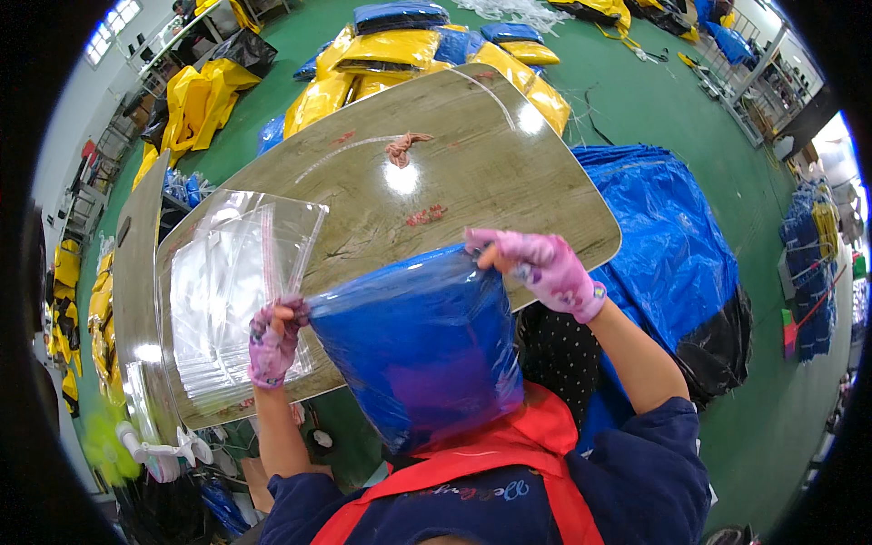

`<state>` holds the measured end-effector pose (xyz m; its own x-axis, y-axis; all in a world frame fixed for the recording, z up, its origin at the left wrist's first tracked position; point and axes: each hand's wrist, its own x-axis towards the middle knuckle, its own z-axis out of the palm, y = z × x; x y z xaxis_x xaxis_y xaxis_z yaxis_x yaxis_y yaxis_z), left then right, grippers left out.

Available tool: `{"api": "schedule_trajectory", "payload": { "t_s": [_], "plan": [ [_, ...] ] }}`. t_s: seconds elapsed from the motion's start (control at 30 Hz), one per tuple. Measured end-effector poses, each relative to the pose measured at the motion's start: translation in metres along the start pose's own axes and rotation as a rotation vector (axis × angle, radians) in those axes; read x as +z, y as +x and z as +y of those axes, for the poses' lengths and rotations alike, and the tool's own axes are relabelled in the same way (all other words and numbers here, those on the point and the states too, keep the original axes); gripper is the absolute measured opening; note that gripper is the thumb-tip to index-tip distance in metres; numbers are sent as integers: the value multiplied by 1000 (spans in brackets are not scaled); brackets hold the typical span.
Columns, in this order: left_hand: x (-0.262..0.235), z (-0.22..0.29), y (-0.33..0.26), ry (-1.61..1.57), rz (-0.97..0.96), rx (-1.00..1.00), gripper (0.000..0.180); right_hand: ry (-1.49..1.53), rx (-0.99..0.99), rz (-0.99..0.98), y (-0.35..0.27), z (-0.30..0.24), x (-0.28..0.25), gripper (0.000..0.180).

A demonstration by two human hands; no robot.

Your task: The person folds large blue and black tarps on a table, then places each folded tarp into a clear plastic bag. The person repeats this process for multiple tarps, stacking the packaged items on the table.

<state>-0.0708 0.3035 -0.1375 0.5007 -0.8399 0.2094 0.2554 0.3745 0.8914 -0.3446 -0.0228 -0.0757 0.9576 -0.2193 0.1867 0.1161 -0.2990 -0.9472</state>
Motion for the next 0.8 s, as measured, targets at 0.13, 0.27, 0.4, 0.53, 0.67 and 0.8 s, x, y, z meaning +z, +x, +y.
{"api": "schedule_trajectory", "payload": {
  "t_s": [0.13, 0.27, 0.4, 0.53, 0.67, 0.8],
  "plan": [
    [19, 31, -1, 852, -125, -259, 15, -156, -112, -33, -35, 35, 8, 44],
    [49, 97, 17, 1757, -515, -214, 33, -420, -268, -12, -28, 35, 11, 39],
    [79, 75, 89, 1629, -414, 488, 53, -573, -317, 42, -31, 29, 16, 38],
    [108, 9, 104, 1473, -580, -604, 87, -865, -323, -91, -42, -8, -9, 33],
    [151, 17, 94, 1603, -449, -556, 65, -902, -167, 218, -18, -65, -2, 50],
    [182, 36, 89, 1560, -764, -140, 77, -853, 208, -368, -13, -45, 5, 82]
  ]
}}
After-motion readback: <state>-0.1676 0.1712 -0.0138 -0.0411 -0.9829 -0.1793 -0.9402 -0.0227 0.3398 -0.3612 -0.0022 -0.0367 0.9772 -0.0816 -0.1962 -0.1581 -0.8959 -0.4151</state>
